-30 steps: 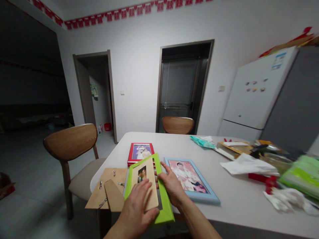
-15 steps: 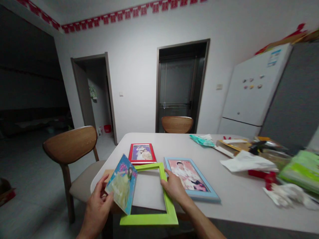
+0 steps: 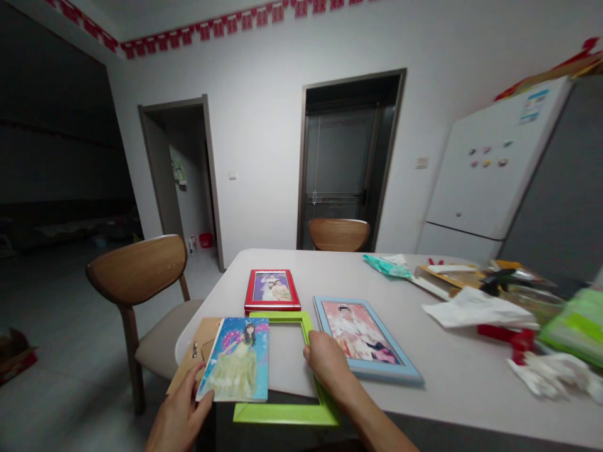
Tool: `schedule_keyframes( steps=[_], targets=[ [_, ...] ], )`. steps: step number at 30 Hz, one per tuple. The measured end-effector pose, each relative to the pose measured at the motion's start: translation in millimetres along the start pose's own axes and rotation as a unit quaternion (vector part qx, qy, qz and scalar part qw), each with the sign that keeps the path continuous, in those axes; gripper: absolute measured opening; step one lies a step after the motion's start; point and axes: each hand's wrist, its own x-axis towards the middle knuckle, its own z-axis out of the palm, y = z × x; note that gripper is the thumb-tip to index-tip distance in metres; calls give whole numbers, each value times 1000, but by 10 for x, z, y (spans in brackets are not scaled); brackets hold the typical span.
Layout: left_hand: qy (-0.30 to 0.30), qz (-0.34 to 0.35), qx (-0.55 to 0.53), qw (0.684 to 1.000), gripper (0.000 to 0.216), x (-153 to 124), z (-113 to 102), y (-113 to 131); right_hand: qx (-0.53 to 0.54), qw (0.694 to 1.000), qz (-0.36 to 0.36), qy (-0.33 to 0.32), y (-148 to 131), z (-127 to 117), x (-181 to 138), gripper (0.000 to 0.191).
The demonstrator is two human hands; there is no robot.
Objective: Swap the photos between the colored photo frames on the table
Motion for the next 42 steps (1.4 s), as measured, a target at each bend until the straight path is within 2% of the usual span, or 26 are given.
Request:
schedule_keyframes(
  steps=[4,7,13,16,24,27,29,32,36,38,42],
  targets=[
    [-3,-7,74,997,46,-7,-74,13,27,999,-38,29,43,34,-43,24],
    [14,20,109,994,44,-23,-101,47,42,997,-51,40,85,60,-79,26],
    [16,210,134,968,44,-51,87,102,89,993,-38,66,145,109,-108,34],
    [-3,260,150,954,48,-30,199,106,106,990,-33,81,160,131,-116,34],
    [-32,300,213,929,50,81,236,150,118,987,-51,93,142,130,-139,32],
    [-18,332,236,913,46,102,235,124,115,988,-58,87,138,121,-141,31],
    [12,359,240,902,43,120,212,111,123,985,-66,100,116,90,-145,31],
    [89,374,215,898,38,182,108,158,161,974,-84,134,22,-1,-162,30],
    [177,329,141,917,30,298,-69,336,254,951,-116,132,-198,-111,-199,28],
    [176,316,113,925,27,314,-104,417,278,944,-131,120,-300,-118,-222,29],
    [121,329,93,932,23,191,-42,475,304,940,-142,55,-421,-53,-280,29]
  ],
)
